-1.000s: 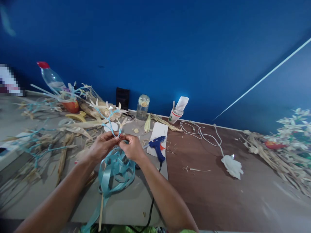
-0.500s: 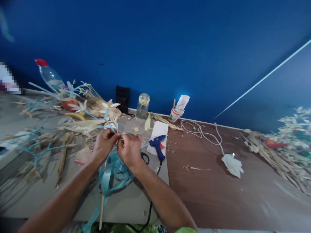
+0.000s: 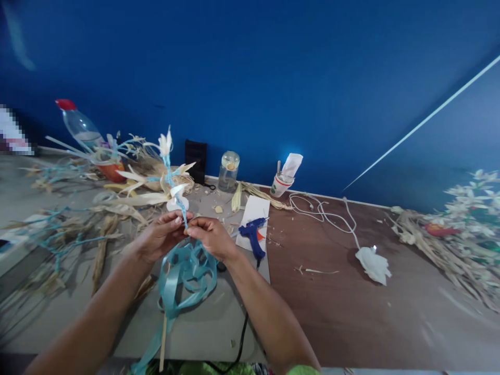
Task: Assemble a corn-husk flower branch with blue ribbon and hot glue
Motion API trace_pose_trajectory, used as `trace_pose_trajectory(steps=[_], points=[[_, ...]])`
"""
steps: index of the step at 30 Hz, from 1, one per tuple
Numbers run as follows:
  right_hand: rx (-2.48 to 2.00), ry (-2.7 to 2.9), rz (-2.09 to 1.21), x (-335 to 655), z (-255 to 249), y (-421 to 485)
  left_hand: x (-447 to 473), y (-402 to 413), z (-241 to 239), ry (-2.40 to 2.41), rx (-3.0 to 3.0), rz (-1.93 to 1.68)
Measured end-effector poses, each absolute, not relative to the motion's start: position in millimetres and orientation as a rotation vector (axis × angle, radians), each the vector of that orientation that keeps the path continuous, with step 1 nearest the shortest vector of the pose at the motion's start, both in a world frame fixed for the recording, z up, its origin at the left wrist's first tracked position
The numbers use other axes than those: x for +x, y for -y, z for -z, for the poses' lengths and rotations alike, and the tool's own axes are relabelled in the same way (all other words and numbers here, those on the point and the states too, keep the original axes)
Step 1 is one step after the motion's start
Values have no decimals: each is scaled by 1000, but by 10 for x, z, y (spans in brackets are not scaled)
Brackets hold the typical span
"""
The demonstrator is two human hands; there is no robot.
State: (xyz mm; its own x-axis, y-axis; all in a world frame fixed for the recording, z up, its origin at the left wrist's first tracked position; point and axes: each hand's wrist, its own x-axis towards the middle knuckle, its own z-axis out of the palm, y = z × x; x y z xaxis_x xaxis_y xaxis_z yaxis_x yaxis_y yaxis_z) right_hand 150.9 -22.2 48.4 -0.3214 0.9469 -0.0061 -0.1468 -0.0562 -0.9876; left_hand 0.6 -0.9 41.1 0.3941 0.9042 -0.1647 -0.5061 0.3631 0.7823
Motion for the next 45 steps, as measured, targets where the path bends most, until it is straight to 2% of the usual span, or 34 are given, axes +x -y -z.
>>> trace_pose_trajectory(steps=[7,17,28,34,45], points=[[-851,1171,-1361,1404,-384,192,154,32,-396,-606,535,-1177],[-655,995,-1418,1374,-158,116,293,96,-307,-511,444,-1237],[-631,990,-1510,1436,-232,114,171,37,-353,-525,591,-1185],[-733,961,-1526,1436,-309,146,73,-27,-378,-436,543,-1287],[-641,877,-1326,1418,-276,100,186,16,-338,-502,526,-1337]])
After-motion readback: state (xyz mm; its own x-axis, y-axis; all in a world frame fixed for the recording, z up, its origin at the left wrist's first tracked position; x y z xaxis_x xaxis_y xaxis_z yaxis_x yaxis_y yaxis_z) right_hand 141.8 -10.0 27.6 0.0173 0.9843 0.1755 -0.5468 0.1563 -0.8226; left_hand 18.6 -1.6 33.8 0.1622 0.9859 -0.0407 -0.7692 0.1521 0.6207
